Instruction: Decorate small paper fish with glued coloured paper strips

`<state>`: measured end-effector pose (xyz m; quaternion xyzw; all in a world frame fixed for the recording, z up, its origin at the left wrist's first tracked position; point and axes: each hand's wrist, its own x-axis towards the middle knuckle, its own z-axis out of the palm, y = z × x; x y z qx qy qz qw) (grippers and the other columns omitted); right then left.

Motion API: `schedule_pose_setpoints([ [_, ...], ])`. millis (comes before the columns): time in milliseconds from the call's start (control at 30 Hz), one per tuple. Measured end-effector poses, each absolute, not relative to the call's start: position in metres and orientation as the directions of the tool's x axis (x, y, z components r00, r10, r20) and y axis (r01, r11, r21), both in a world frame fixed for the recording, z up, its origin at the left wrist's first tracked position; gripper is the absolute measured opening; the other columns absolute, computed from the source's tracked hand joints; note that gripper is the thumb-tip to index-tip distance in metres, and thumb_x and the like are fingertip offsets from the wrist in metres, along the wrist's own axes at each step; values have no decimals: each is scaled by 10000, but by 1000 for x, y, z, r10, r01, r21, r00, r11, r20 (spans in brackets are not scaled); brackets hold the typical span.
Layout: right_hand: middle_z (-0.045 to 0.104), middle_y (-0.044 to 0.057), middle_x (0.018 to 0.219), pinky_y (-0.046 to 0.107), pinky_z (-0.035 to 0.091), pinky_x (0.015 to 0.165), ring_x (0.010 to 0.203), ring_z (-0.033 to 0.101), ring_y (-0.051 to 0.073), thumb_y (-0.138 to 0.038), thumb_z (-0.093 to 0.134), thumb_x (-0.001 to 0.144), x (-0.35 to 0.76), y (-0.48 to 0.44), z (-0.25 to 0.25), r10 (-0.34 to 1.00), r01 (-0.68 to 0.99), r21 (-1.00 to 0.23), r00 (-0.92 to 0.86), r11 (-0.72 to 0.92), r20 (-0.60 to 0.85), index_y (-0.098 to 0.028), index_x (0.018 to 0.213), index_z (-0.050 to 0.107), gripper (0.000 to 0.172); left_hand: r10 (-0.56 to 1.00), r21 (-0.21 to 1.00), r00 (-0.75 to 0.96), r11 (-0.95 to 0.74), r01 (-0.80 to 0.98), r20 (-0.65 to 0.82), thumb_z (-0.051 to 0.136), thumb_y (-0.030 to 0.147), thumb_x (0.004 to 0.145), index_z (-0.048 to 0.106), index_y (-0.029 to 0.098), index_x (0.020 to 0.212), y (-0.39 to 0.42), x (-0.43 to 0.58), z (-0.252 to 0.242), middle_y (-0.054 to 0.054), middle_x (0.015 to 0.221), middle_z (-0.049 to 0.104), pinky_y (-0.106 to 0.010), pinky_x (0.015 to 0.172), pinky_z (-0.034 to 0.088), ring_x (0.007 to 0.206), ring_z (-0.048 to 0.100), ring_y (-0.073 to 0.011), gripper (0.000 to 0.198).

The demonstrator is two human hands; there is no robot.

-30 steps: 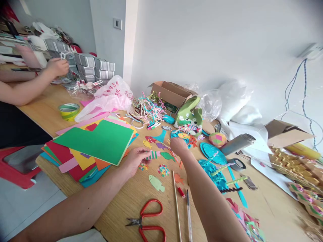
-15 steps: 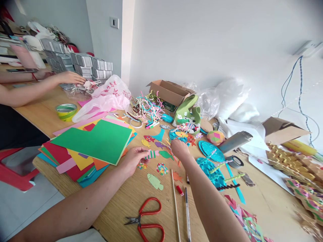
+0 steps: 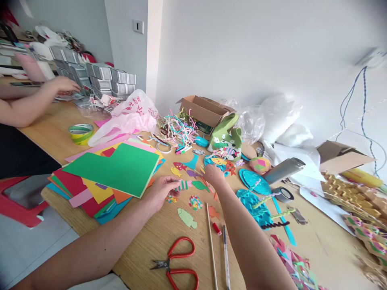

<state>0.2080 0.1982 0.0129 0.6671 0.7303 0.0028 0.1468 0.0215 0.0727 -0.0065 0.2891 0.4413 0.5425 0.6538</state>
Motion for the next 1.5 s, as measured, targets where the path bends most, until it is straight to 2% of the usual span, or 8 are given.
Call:
schedule_pose_setpoints([
  [233,691,182,995,311,479,698,912,669,279,-316,552,831,210,190,14,984,983,157,-64,91,-168,-130,970,693,272,961,858,22,256,-446,-276,707,230,646,668,113,731,72,21,-4,-27,639,648,-210,489,458,477,563,-92,150],
  [467,709,102,874,253,417,639,805,660,218,-220,529,787,214,179,20,994,994,42,-106,106,-3,-171,788,694,172,961,848,20,254,-465,-277,751,256,624,672,118,735,72,21,-6,-27,639,657,-203,478,460,472,571,-93,193],
  [667,703,87,972,257,433,691,790,638,189,-275,472,821,216,157,36,965,982,-122,-112,144,238,-166,857,675,233,952,825,-21,255,-504,-307,792,232,593,650,123,692,75,21,-9,-38,656,677,-242,517,506,486,603,-116,205],
  [733,709,79,884,254,442,668,730,632,179,-314,473,814,211,141,39,953,964,-202,-116,176,279,-167,822,669,245,950,815,-44,241,-528,-310,794,208,589,646,122,686,76,22,-10,-37,653,676,-254,540,520,502,612,-121,196],
  [833,689,53,700,257,423,585,612,610,174,-363,524,756,195,108,39,950,860,-453,-104,235,295,-178,710,654,231,953,809,-69,211,-548,-296,755,157,621,639,116,685,77,23,-10,-38,634,668,-258,574,527,530,617,-121,139],
  [900,682,36,671,252,413,575,589,606,165,-330,523,741,181,89,36,959,834,-502,-103,228,264,-192,695,648,192,959,819,-73,193,-541,-274,729,148,647,643,110,707,76,23,-10,-51,648,677,-262,592,528,547,624,-124,111],
  [1067,687,20,689,249,399,592,617,618,163,-280,521,744,156,65,30,970,869,-460,-84,183,227,-204,667,620,147,971,831,-71,156,-533,-228,723,162,655,643,105,736,74,22,-9,-71,683,693,-282,619,529,573,646,-144,128],
  [1500,687,47,811,254,364,574,704,624,176,-247,513,804,137,56,31,971,956,-275,-34,101,238,-201,709,631,159,964,831,-110,148,-536,-243,811,156,505,631,123,717,75,22,-12,-54,662,682,-248,572,475,581,626,-143,280],
])
